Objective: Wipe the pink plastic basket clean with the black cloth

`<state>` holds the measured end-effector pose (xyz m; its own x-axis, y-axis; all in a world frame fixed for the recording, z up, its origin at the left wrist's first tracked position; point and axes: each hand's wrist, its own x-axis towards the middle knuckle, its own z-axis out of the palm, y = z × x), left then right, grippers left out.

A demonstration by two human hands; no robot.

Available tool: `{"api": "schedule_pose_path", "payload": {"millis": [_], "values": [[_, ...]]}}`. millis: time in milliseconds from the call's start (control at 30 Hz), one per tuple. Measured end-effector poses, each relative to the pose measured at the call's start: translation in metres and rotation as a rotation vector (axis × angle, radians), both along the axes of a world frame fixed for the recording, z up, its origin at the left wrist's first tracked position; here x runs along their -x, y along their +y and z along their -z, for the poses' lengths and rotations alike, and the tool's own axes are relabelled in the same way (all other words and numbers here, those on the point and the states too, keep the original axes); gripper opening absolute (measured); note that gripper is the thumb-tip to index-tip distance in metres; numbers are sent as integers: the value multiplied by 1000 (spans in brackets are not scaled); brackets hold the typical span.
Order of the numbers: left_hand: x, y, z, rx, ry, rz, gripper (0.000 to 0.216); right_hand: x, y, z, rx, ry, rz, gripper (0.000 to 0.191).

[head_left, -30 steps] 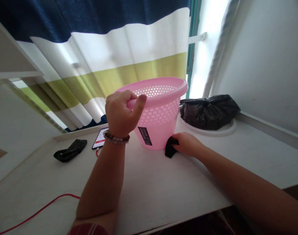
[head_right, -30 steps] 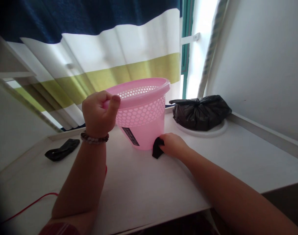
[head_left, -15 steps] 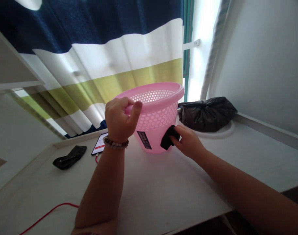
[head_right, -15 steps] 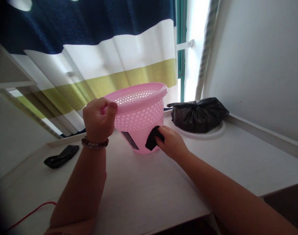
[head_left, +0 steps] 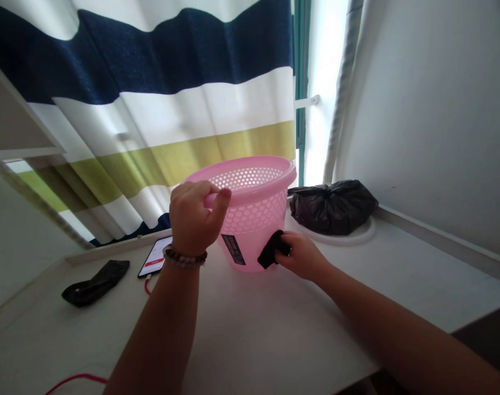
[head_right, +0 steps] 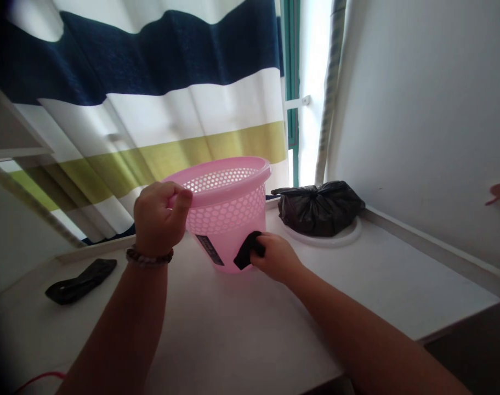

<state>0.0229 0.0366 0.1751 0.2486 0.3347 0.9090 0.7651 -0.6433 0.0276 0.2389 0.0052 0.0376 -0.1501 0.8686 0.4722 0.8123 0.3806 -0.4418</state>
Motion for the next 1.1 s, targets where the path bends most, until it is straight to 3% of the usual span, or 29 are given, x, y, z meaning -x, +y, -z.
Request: {"api": "schedule_pose_path", "payload": {"millis": [100,200,300,433,533,700,933,1033,1100], "values": [[1,-1,-2,27,25,2,35,-1,-8,-14,-240,181,-9,6],[3,-2,-4,50,43,8,36,-1,-11,-19,-341,235,-27,4],[3,-2,-4,45,53,-6,36,-1,-9,-14,-259,150,-30,4],[2,-3,-3,49,61,-28,34,1,1,4,112,-106,-21,8],[1,-3,-3,42,53,-24,34,1,7,18,242,-167,-38,8],[2,-2,-3,43,52,-33,33,2,3,12,185,-104,-49,4],[2,-3,-3,45,55,-21,31,2,-11,-15,-230,263,-56,7],[2,-3,-2,47,53,-20,32,2,-10,-13,-230,269,-31,5],[2,-3,-3,48,59,-25,32,2,-6,-7,-138,208,-2,3]]}}
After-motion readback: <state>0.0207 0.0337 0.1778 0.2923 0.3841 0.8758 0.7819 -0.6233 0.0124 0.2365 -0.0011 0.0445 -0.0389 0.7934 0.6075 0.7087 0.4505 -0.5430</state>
